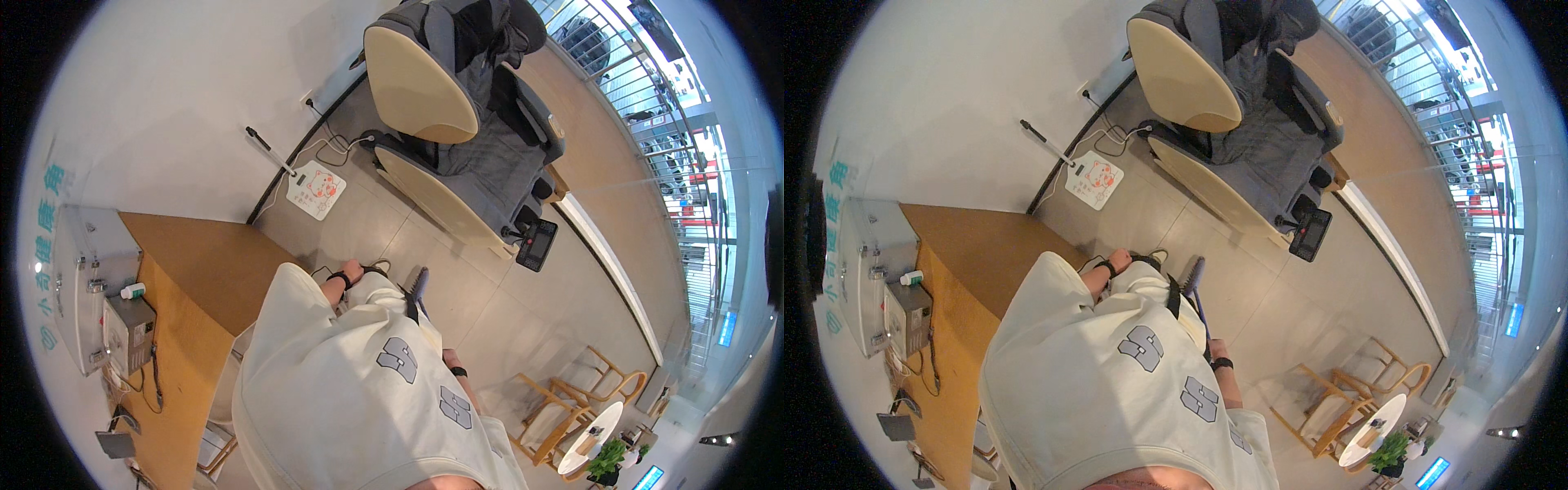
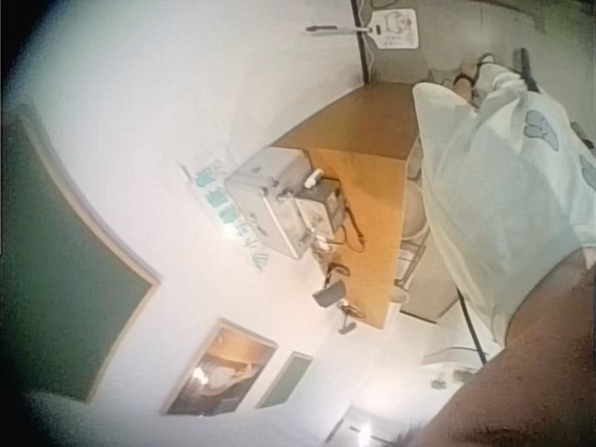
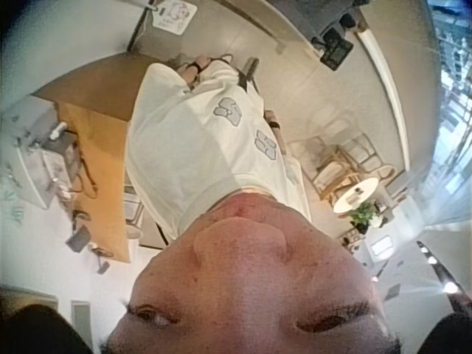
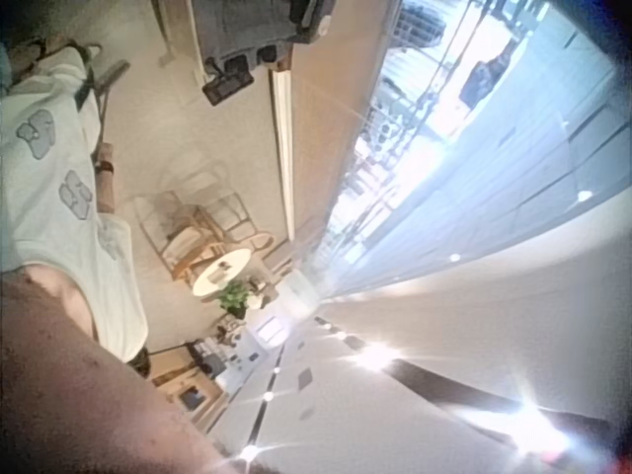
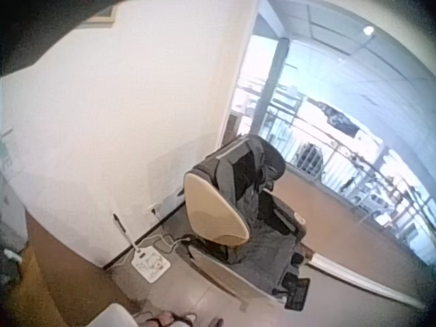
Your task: The person arranges beverage bottles on a counter, then picks up a broom and sweeps the floor in a commercial waiting area. They briefly unplug a power cord from a wall outlet to sweep underneath it, then continue sweeping around furniture.
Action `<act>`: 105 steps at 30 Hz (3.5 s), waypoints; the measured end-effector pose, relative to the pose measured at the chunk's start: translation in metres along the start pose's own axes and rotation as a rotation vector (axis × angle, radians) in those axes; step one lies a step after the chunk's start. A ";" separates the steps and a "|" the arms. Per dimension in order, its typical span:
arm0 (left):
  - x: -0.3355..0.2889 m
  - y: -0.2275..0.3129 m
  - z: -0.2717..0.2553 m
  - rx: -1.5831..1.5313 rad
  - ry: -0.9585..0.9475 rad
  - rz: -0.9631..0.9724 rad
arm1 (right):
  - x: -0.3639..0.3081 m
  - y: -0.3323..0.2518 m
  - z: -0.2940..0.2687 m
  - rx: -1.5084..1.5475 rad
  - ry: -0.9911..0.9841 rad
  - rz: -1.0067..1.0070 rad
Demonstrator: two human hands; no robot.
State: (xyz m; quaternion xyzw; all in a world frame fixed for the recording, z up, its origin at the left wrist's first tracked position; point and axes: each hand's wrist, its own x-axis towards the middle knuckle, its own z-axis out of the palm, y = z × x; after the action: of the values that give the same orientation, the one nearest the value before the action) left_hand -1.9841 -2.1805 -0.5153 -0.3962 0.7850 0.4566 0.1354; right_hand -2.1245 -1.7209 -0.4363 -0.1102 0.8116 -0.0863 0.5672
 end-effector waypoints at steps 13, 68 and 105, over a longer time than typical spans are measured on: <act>-0.007 -0.011 -0.015 0.046 0.000 0.010 | -0.008 -0.032 -0.008 0.034 0.018 -0.028; -0.090 0.303 0.214 0.449 -0.958 0.230 | -0.122 -0.001 0.053 0.940 0.534 -0.215; -0.076 0.186 0.121 -0.382 -0.962 -0.409 | -0.145 -0.156 -0.042 0.955 -0.078 -0.411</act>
State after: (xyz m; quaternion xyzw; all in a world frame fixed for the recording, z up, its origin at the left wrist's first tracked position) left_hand -2.0918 -1.9929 -0.4245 -0.3048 0.4450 0.6847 0.4902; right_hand -2.1030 -1.8298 -0.2495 0.0004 0.6216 -0.5522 0.5556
